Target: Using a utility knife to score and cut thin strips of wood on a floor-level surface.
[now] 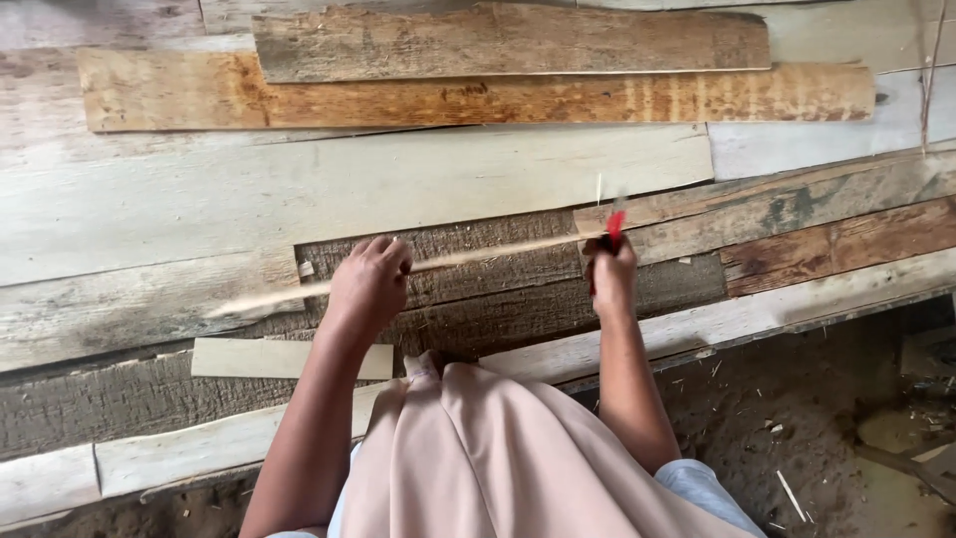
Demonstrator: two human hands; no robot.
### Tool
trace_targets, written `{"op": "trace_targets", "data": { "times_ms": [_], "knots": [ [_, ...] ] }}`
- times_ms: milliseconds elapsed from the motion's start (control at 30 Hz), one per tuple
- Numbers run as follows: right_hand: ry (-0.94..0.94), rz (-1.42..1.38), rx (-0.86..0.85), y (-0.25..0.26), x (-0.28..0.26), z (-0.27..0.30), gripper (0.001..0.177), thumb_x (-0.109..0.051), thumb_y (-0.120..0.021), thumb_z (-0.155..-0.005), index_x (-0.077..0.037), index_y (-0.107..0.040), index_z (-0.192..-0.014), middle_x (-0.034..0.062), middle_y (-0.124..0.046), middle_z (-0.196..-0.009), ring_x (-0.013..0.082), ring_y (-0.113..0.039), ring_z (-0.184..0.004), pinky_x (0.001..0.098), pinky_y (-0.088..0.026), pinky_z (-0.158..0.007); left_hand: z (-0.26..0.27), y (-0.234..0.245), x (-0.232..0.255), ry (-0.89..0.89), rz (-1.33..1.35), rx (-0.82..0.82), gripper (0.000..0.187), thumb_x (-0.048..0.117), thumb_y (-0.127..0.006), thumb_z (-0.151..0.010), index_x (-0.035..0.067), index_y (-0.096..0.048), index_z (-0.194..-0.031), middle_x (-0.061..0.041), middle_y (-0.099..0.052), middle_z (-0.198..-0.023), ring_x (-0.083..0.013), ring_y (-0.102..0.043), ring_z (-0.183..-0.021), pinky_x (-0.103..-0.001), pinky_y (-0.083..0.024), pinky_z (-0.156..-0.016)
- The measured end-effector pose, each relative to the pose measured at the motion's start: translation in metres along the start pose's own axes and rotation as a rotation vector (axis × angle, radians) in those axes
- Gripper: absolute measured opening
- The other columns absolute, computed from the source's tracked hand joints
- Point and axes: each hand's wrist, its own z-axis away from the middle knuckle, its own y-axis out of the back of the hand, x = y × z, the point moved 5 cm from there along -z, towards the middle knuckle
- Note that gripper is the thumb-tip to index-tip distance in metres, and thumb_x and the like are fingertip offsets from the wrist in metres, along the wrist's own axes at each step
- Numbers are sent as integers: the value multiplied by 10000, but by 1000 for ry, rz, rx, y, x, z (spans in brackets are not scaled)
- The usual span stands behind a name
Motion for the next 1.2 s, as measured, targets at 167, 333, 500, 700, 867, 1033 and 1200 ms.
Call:
{"op": "trace_targets", "data": {
  "times_ms": [167, 333, 500, 700, 867, 1033, 1200],
  "knots": [
    [-158, -391, -101, 2, 36, -21, 233, -267, -646, -833, -173, -616, -1045, 45, -674, -811, 98, -526, -484, 228, -445, -429, 4, -1, 25, -68, -230, 41, 240, 7, -612, -782, 157, -624, -969, -65, -559, -972, -279, -573, -944, -390, -503, -730],
    [-11, -72, -92, -4, 72, -32, 315, -106, -733, -811, -32, -609, -1091, 35, -576, -800, 93, -537, -470, 217, -473, -399, 24, -53, -12, -14, -174, -149, 658, 240, -858, -587, 156, -537, -1155, -89, -442, -1179, -351, -462, -1103, -510, -446, -872],
    [89, 124, -9, -4, 71, -32, 201, -152, -772, -804, -53, -708, -967, 56, -611, -679, 119, -560, -444, 240, -486, -378, 24, 0, -20, 188, -140, -224, 950, 253, -842, -745, 126, -402, -1578, -192, -269, -1646, -491, -116, -1528, -687, -81, -1203],
    [71, 104, -1, -7, 92, -45, 247, -117, -770, -771, -31, -714, -996, 56, -630, -700, 103, -536, -434, 246, -471, -396, 14, -4, -36, 143, -111, -71, 926, 249, -808, -743, 119, -406, -1567, -137, -467, -1376, -416, -360, -1378, -688, -104, -1201],
    [49, 3, 73, -8, 85, -38, 204, -145, -740, -794, -59, -701, -975, 41, -593, -688, 99, -530, -441, 254, -436, -393, 4, -9, -59, 99, -30, -34, 339, 201, -742, -797, 211, -652, -1123, -33, -610, -1027, -292, -630, -1004, -503, -458, -972],
    [27, -249, 159, 8, 30, -8, 186, -76, -693, -799, -72, -650, -979, 16, -528, -659, 89, -469, -403, 227, -404, -395, 15, 53, -13, -26, -84, 61, 118, 134, -619, -883, 243, -627, -839, 59, -589, -759, -215, -642, -749, -383, -564, -632],
    [-5, -126, 31, 5, 66, -30, 249, -202, -799, -844, -73, -651, -996, 61, -636, -747, 89, -486, -404, 222, -393, -347, 23, 4, -7, 105, -215, -428, 893, 552, -899, -652, 220, -543, -1402, -116, -448, -1384, -374, -417, -1313, -536, -387, -1082]
  ]
}}
